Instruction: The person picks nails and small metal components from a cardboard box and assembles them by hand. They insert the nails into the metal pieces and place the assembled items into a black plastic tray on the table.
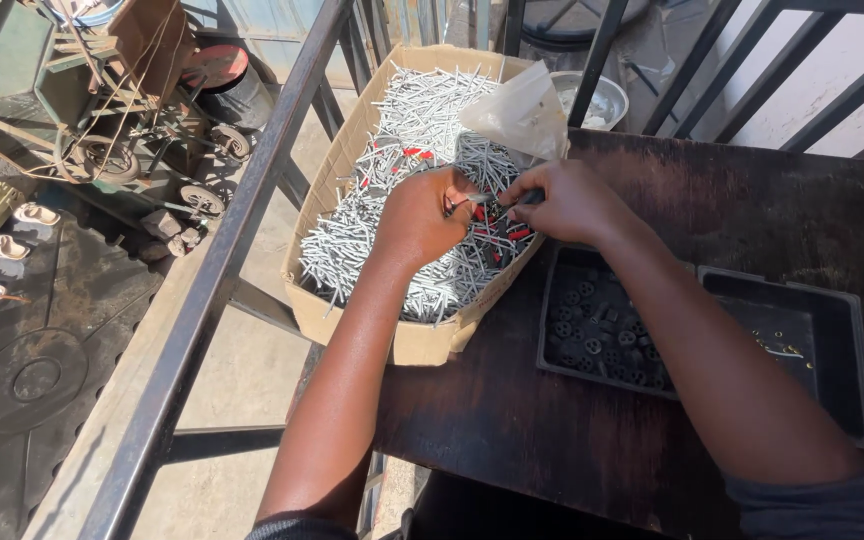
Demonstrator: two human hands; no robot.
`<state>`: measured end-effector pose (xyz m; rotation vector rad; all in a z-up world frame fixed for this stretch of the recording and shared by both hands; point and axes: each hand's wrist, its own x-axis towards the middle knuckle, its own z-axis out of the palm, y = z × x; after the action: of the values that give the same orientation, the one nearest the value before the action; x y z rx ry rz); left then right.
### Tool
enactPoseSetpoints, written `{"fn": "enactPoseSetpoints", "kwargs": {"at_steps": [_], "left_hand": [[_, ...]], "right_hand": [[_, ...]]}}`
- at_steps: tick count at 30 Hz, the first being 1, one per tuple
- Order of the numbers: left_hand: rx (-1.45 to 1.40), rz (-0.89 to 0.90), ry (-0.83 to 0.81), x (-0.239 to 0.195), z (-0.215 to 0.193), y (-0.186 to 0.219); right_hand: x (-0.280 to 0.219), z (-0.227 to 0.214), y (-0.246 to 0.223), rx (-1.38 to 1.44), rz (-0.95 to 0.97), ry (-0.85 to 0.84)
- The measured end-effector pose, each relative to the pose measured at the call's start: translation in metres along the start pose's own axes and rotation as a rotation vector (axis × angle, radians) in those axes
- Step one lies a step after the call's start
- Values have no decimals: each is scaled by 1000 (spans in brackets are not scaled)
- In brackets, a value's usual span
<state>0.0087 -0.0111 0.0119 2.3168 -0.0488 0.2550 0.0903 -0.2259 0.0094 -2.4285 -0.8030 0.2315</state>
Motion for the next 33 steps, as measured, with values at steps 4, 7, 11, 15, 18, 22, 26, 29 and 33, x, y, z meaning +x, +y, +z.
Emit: {"fn": "enactPoseSetpoints", "kwargs": {"at_steps": [4,7,11,15,18,22,26,29,33], "left_hand": [[-21,6,21,-2,2,-6],[-60,8,16,-5,3,-8],[-91,25,25,-3,4,-4],[-134,40,38,-4,8,-5],[-168,40,32,-3,12,-7],[-200,74,16,3,15,-16],[-214,121,27,-7,15,-16],[-198,167,44,-2,14,-10],[-196,162,48,-5,13,-8]], "right_hand": [[45,22,19,-308,-92,-140],[52,27,21,-390,-85,-240],[37,4,24,-151,-22,-160],[20,9,46,781,31,-72],[-13,-9,22,1094,148,-53],[-47,-24,22,1299,217,-40],[-95,-28,58,1599,145,61],[-133,-33,68,1715,198,311],[-183,-25,56,1834,328,557]]}}
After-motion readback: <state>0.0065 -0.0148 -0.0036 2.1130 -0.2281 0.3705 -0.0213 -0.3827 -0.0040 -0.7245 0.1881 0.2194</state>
